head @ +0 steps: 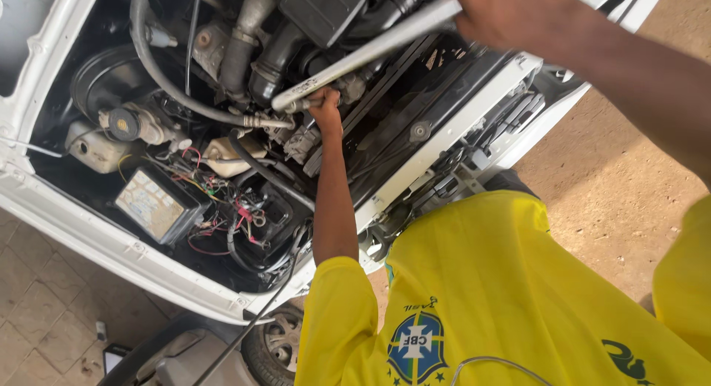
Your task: The person loosens a bolt on an engine component using a socket wrench and then removes a bracket by hand.
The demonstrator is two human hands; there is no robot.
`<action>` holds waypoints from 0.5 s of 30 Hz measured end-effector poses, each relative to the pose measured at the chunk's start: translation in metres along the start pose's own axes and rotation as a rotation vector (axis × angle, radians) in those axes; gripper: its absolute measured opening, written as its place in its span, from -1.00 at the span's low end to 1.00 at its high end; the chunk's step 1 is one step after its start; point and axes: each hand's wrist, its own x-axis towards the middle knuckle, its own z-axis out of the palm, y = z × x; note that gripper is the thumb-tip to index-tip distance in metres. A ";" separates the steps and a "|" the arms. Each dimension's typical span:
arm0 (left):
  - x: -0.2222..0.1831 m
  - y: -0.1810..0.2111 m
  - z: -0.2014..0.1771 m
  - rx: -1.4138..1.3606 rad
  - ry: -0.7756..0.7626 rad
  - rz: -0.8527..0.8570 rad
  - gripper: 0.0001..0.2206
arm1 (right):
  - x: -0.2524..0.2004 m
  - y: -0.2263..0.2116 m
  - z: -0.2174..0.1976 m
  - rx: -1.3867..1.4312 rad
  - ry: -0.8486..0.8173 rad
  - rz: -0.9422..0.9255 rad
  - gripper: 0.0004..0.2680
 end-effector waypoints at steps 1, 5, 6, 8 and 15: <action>0.000 0.008 0.000 -0.036 0.012 -0.032 -0.82 | -0.019 -0.014 -0.008 0.036 -0.005 0.001 -0.89; 0.008 0.018 0.007 0.182 -0.164 0.026 -0.69 | -0.080 -0.084 -0.030 0.273 -0.106 0.163 -0.79; 0.007 0.016 0.007 0.156 -0.190 0.007 -0.68 | -0.089 -0.099 -0.033 0.352 -0.123 0.198 -0.76; 0.009 0.008 0.007 0.153 -0.248 0.043 -0.67 | -0.103 -0.123 -0.032 0.461 -0.107 0.242 -0.75; 0.014 -0.006 0.005 0.193 -0.232 0.148 -0.68 | -0.127 -0.178 -0.025 0.668 -0.018 0.474 -0.70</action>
